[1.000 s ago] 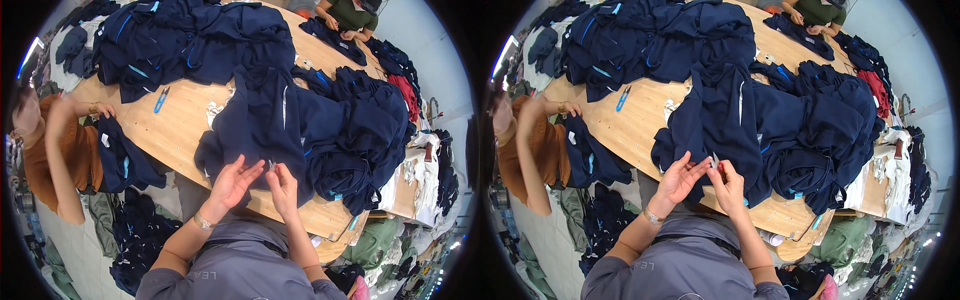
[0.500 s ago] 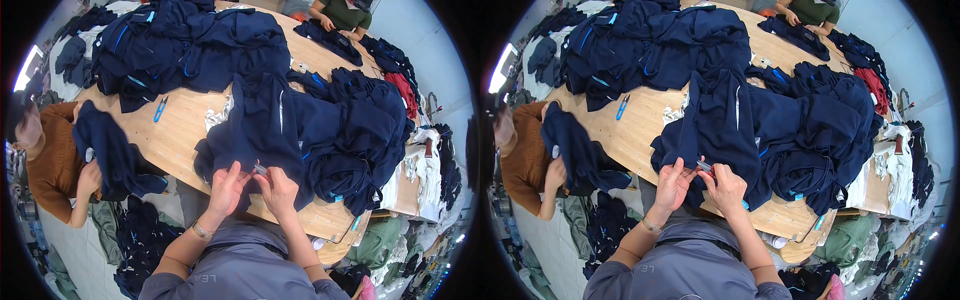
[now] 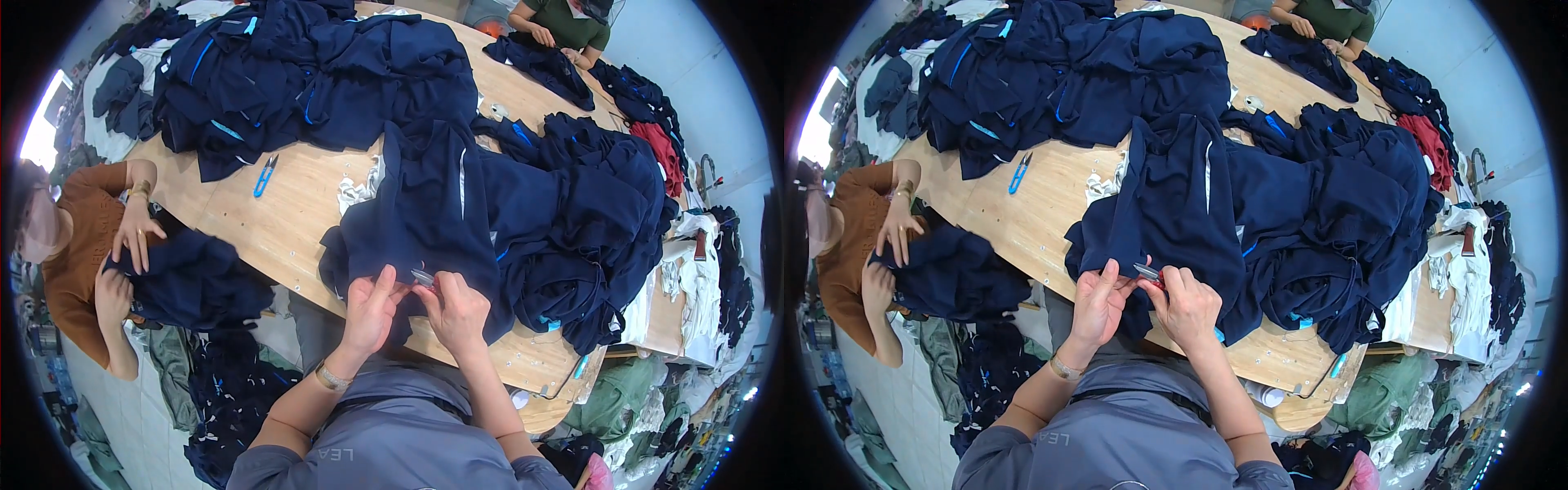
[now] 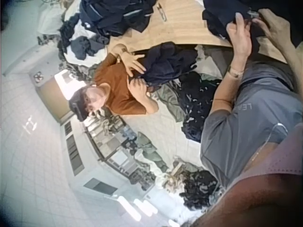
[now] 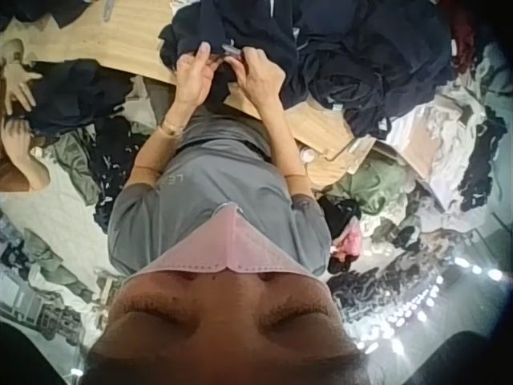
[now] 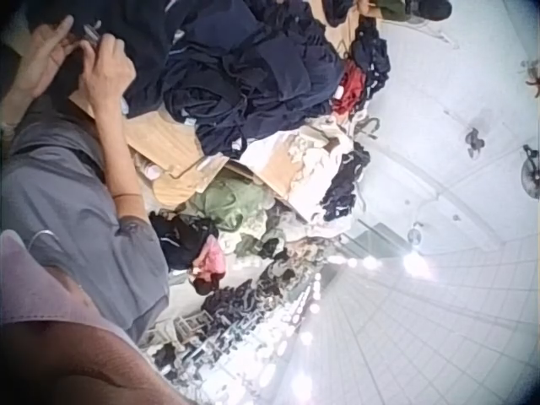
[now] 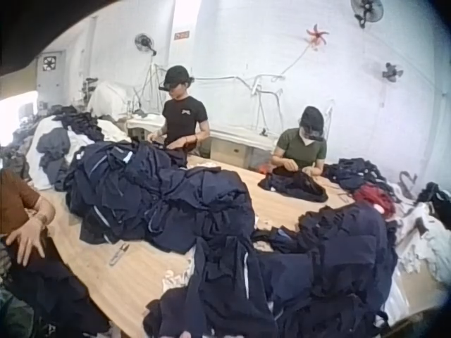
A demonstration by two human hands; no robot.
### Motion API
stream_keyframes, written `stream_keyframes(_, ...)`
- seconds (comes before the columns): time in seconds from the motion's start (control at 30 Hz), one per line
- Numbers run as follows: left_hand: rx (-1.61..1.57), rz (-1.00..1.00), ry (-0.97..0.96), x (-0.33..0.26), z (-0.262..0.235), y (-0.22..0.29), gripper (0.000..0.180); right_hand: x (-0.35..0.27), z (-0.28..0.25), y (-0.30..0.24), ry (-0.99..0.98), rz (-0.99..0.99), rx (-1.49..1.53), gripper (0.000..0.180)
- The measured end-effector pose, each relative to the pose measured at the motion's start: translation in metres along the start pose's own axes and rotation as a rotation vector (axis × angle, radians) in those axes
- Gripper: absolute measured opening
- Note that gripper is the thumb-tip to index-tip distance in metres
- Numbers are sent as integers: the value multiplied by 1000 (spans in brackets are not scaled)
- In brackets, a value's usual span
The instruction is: Trimming loose threads from navy blue jackets or pants using a pair of small thread snips.
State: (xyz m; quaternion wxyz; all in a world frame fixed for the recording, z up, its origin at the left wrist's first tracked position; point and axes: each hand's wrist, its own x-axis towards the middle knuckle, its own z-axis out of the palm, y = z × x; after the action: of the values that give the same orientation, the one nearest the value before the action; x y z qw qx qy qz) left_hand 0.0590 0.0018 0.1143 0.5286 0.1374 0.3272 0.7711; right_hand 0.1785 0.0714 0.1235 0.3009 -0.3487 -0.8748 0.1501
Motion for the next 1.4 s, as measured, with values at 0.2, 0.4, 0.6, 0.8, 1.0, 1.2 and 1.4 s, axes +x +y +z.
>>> stream_keyframes(0.2,136,100,47,0,-6,-5,29,0,-1,1,-16,42,60,26)
stream_keyframes(0.4,132,99,41,0,-6,-4,29,-2,0,0,1,82,119,26)
stream_keyframes(0.6,155,99,48,-1,-10,-8,30,-2,3,2,28,5,69,32)
stream_keyframes(0.8,145,111,56,-2,-7,-5,31,-2,1,0,-1,8,48,32)
stream_keyframes(1.0,130,93,26,-4,-9,-4,27,-1,-1,-3,-46,16,80,26)
stream_keyframes(1.2,141,75,10,-6,-5,1,25,-3,0,-2,-4,263,331,29)
stream_keyframes(1.4,113,92,13,-6,-10,1,23,-5,0,-3,-86,56,179,25)
